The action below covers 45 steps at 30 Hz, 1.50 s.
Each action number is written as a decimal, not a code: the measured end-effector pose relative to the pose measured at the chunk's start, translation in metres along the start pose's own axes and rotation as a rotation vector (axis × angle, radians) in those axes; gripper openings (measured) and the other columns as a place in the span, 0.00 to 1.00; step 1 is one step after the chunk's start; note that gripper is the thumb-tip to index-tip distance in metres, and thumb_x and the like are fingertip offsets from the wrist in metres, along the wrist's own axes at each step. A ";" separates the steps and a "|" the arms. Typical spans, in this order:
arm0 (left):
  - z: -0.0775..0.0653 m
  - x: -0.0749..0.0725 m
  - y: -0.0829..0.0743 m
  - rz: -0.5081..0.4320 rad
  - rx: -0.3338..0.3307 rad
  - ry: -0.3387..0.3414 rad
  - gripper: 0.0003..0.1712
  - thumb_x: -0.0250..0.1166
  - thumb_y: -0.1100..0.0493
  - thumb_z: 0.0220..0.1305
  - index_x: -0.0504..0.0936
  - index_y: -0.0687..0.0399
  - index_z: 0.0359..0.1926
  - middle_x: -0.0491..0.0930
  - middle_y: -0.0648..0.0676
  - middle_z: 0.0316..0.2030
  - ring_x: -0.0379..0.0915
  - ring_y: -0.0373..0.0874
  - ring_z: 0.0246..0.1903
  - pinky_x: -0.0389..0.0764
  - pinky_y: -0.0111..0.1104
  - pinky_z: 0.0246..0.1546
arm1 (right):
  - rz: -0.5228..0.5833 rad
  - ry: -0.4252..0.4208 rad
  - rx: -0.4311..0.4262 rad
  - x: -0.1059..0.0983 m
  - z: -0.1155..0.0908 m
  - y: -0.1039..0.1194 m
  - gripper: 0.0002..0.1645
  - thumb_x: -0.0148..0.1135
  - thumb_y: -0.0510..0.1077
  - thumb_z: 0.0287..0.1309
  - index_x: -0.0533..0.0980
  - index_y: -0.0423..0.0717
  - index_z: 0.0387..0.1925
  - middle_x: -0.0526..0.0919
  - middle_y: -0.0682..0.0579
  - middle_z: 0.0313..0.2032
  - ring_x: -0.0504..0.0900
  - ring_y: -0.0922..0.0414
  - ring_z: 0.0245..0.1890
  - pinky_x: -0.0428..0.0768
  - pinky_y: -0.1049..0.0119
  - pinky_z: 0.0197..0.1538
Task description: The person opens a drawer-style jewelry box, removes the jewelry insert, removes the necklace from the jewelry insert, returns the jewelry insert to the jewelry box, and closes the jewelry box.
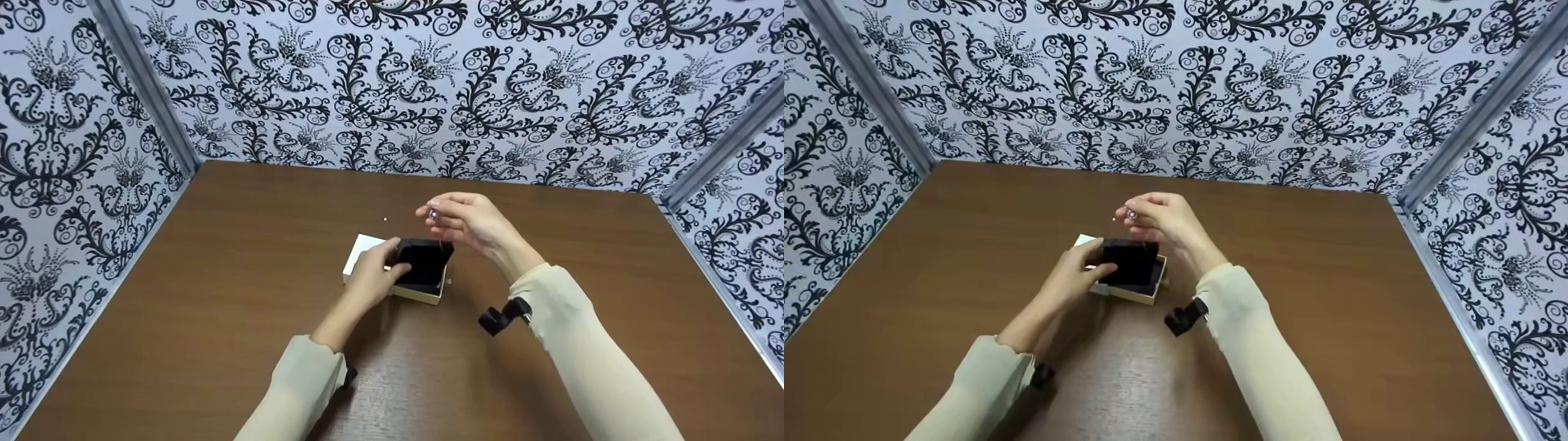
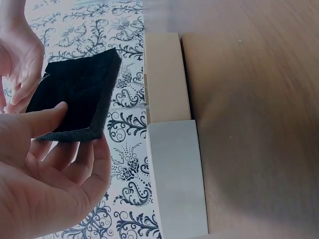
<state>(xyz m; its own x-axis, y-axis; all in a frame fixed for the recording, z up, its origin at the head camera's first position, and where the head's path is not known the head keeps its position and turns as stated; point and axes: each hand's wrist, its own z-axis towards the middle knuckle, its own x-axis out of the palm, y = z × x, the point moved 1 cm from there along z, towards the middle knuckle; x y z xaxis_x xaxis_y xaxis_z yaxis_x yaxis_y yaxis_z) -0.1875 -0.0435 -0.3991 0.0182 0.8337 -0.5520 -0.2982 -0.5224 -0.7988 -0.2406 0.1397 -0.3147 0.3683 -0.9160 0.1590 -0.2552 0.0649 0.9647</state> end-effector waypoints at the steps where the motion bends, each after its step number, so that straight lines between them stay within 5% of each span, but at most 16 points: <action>1: 0.000 0.000 0.000 0.008 0.004 -0.002 0.09 0.67 0.65 0.62 0.79 0.58 0.44 0.88 0.57 0.36 0.82 0.47 0.38 0.80 0.40 0.41 | 0.000 -0.006 0.001 -0.001 0.000 0.000 0.07 0.57 0.39 0.70 0.80 0.44 0.38 0.89 0.52 0.35 0.86 0.62 0.31 0.86 0.69 0.43; 15: -0.001 -0.002 0.001 -0.006 -0.017 0.004 0.11 0.67 0.64 0.63 0.80 0.58 0.46 0.87 0.58 0.36 0.83 0.48 0.39 0.81 0.41 0.43 | -0.001 -0.049 0.011 -0.008 -0.002 0.002 0.08 0.59 0.39 0.68 0.79 0.39 0.44 0.89 0.52 0.37 0.86 0.61 0.32 0.86 0.70 0.42; 25: -0.001 -0.004 0.005 -0.025 -0.033 0.002 0.10 0.67 0.64 0.63 0.80 0.57 0.46 0.88 0.56 0.37 0.85 0.49 0.42 0.80 0.42 0.45 | 0.004 -0.040 -0.012 -0.013 -0.004 0.007 0.08 0.58 0.40 0.69 0.82 0.45 0.36 0.89 0.54 0.36 0.85 0.62 0.33 0.85 0.72 0.43; 45: -0.001 -0.003 0.008 -0.028 -0.030 0.002 0.12 0.67 0.65 0.62 0.80 0.59 0.47 0.88 0.59 0.38 0.85 0.51 0.42 0.81 0.43 0.46 | 0.030 -0.071 -0.044 -0.030 -0.008 0.013 0.06 0.59 0.40 0.68 0.82 0.46 0.38 0.89 0.53 0.39 0.86 0.61 0.34 0.85 0.71 0.43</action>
<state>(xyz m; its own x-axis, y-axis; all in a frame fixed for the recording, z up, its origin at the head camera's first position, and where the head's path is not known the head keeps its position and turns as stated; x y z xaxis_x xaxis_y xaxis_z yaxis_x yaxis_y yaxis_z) -0.1885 -0.0504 -0.4037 0.0284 0.8476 -0.5299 -0.2684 -0.5042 -0.8208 -0.2478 0.1709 -0.3050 0.2967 -0.9388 0.1747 -0.2250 0.1090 0.9682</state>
